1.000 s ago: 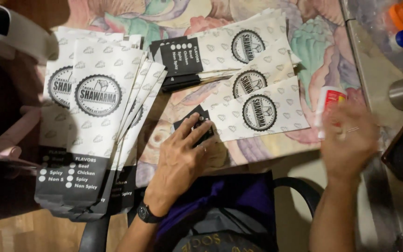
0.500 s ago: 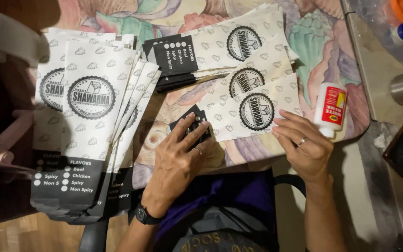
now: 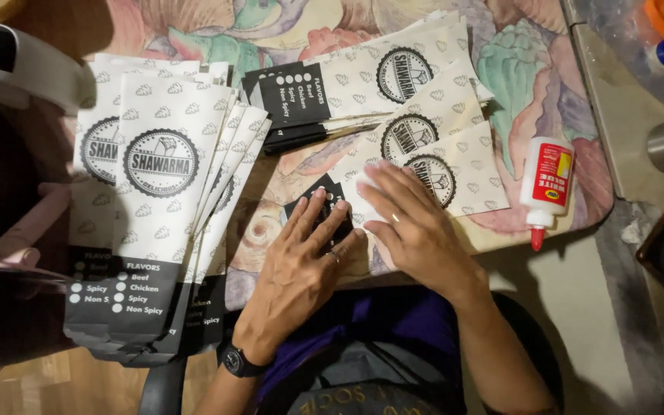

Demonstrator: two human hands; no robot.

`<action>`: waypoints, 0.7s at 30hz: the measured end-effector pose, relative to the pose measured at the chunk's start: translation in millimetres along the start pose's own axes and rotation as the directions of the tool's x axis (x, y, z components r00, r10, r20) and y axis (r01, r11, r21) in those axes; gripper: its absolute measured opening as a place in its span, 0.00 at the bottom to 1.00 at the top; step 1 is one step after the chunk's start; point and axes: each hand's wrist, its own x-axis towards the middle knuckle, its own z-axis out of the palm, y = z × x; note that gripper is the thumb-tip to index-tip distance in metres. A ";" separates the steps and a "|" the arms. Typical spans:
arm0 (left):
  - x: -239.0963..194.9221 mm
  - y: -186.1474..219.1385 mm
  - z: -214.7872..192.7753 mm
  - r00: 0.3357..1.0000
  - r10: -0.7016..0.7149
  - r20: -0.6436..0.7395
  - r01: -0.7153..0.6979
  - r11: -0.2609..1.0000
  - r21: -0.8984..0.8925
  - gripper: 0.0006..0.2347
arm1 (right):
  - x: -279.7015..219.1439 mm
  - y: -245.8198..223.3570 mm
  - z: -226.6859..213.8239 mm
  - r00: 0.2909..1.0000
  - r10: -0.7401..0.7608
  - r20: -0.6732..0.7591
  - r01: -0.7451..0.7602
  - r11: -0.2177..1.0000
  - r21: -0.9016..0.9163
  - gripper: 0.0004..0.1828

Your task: Applying glue to paper shawarma wrappers and folding them into their final shape.

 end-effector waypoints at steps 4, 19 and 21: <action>4.3 5.7 -6.7 0.999 -0.049 -0.024 0.047 0.997 -0.063 0.18 | -8.7 17.1 -11.3 0.979 0.178 0.099 -0.159 0.972 -0.176 0.32; 16.2 9.2 19.5 0.954 -0.289 0.073 0.276 0.949 0.150 0.26 | -37.6 57.7 -26.4 0.942 0.286 0.176 -0.237 0.937 -0.257 0.42; 7.4 8.6 11.2 0.950 -0.309 0.041 0.301 0.943 0.144 0.26 | -45.1 64.4 -27.0 0.930 0.331 0.157 -0.317 0.942 -0.107 0.37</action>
